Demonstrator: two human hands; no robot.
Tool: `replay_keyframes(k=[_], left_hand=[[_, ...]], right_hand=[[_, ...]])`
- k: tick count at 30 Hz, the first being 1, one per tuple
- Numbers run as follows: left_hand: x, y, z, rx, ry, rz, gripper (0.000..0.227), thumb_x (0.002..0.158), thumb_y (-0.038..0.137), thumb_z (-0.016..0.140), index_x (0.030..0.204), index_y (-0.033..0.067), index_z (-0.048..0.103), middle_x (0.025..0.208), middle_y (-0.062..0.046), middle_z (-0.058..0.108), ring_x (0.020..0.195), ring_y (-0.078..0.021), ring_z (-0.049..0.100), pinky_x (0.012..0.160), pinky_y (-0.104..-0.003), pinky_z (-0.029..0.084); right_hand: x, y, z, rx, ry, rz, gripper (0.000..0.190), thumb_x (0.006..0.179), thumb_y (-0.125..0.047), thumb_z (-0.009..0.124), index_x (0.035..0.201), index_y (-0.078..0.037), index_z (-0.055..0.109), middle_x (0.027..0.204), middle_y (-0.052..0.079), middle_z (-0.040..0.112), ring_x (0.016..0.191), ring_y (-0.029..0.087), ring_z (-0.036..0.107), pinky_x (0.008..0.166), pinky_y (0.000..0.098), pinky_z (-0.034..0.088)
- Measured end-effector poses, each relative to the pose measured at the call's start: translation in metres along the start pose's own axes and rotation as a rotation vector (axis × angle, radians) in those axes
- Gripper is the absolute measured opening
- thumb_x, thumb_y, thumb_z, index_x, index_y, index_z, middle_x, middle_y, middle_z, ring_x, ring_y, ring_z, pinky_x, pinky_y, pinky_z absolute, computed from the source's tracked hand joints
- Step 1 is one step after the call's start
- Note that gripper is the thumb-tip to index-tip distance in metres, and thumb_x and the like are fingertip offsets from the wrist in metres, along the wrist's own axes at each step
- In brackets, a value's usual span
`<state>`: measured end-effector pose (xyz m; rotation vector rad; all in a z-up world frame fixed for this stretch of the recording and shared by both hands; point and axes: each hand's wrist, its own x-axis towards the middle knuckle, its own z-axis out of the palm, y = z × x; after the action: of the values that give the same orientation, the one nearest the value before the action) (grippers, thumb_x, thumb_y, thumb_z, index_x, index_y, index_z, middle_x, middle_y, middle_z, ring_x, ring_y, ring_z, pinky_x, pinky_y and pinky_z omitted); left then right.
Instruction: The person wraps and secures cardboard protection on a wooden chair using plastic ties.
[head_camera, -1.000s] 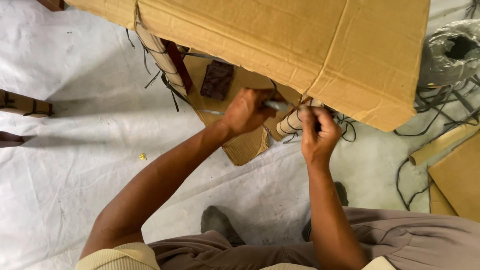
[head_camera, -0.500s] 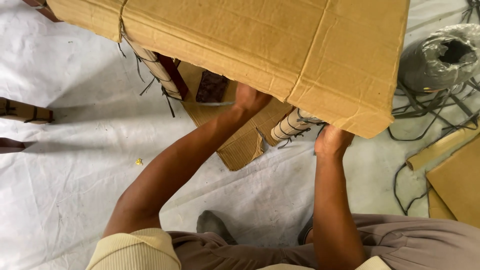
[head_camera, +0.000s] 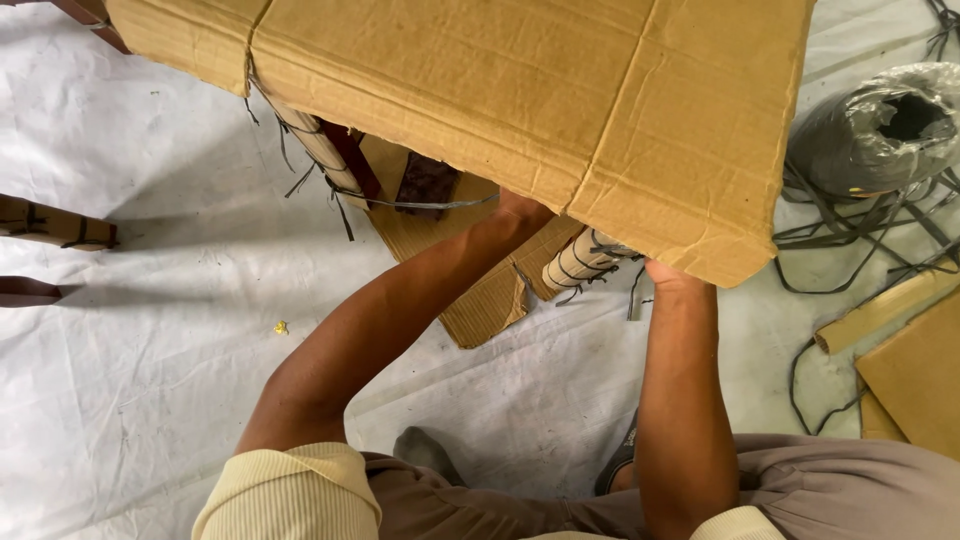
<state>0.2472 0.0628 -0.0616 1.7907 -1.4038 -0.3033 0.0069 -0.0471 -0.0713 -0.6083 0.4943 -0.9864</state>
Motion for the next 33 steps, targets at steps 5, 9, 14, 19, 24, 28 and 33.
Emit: replay_keyframes(k=[5,9,14,19,24,28,33], left_hand=[[-0.004,0.002,-0.011,0.005,-0.03,-0.001,0.031,0.095,0.033,0.072,0.119,0.0125,0.072,0.121,-0.014,0.073,0.114,-0.032,0.067,0.094,-0.044,0.055],[0.001,0.004,-0.009,0.008,-0.049,-0.006,0.033,0.095,0.034,0.072,0.12,0.0125,0.072,0.122,-0.013,0.073,0.114,-0.0318,0.068,0.095,-0.044,0.055],[0.004,-0.007,0.0,0.02,-0.075,-0.009,0.034,0.095,0.035,0.071,0.121,0.0125,0.071,0.124,-0.013,0.072,0.115,-0.0316,0.068,0.095,-0.044,0.056],[-0.001,-0.016,0.003,0.033,-0.104,-0.017,0.036,0.096,0.036,0.071,0.123,0.0124,0.071,0.125,-0.013,0.072,0.115,-0.0314,0.068,0.096,-0.044,0.056],[-0.014,-0.035,-0.003,0.052,-0.126,-0.026,0.038,0.096,0.037,0.071,0.124,0.0124,0.071,0.126,-0.013,0.072,0.116,-0.0312,0.068,0.097,-0.044,0.056],[-0.039,-0.006,-0.066,-0.148,0.234,0.162,0.021,0.087,0.014,0.075,0.103,0.0003,0.074,0.101,-0.017,0.076,0.092,-0.031,0.074,0.082,-0.042,0.059],[-0.068,0.012,-0.11,-0.112,0.347,0.237,0.032,0.093,0.024,0.078,0.079,0.0024,0.06,0.075,-0.011,0.065,0.065,-0.0204,0.065,0.061,-0.035,0.052]], right_hand=[[-0.002,-0.01,0.005,0.108,-0.101,0.022,0.063,0.106,-0.048,0.051,0.155,-0.011,0.046,0.159,0.012,0.052,0.144,0.034,0.054,0.116,0.0539,0.054],[-0.002,-0.013,0.008,0.116,-0.118,0.044,0.064,0.106,-0.05,0.05,0.156,-0.01,0.046,0.16,0.013,0.052,0.145,0.035,0.054,0.116,0.055,0.053],[-0.001,-0.011,0.003,0.167,-0.161,0.059,0.066,0.106,-0.051,0.05,0.157,-0.01,0.045,0.161,0.013,0.051,0.145,0.035,0.053,0.117,0.0554,0.052],[0.001,0.001,-0.016,0.169,-0.12,0.035,0.066,0.103,-0.051,0.053,0.155,-0.012,0.046,0.159,0.011,0.052,0.144,0.034,0.053,0.115,0.0544,0.052],[-0.012,-0.006,-0.001,0.032,-0.205,-0.181,0.062,0.106,-0.048,0.056,0.155,-0.011,0.047,0.159,0.009,0.052,0.146,0.031,0.053,0.119,0.0502,0.052],[-0.032,-0.028,0.022,-0.174,-0.062,-0.533,0.036,0.112,-0.034,0.064,0.132,-0.005,0.057,0.13,0.008,0.06,0.118,0.023,0.059,0.101,0.0405,0.052],[-0.063,-0.055,0.078,-0.358,0.256,-0.834,0.03,0.113,-0.032,0.066,0.113,-0.002,0.068,0.087,0.001,0.051,0.076,0.01,0.047,0.068,0.0274,0.038]])
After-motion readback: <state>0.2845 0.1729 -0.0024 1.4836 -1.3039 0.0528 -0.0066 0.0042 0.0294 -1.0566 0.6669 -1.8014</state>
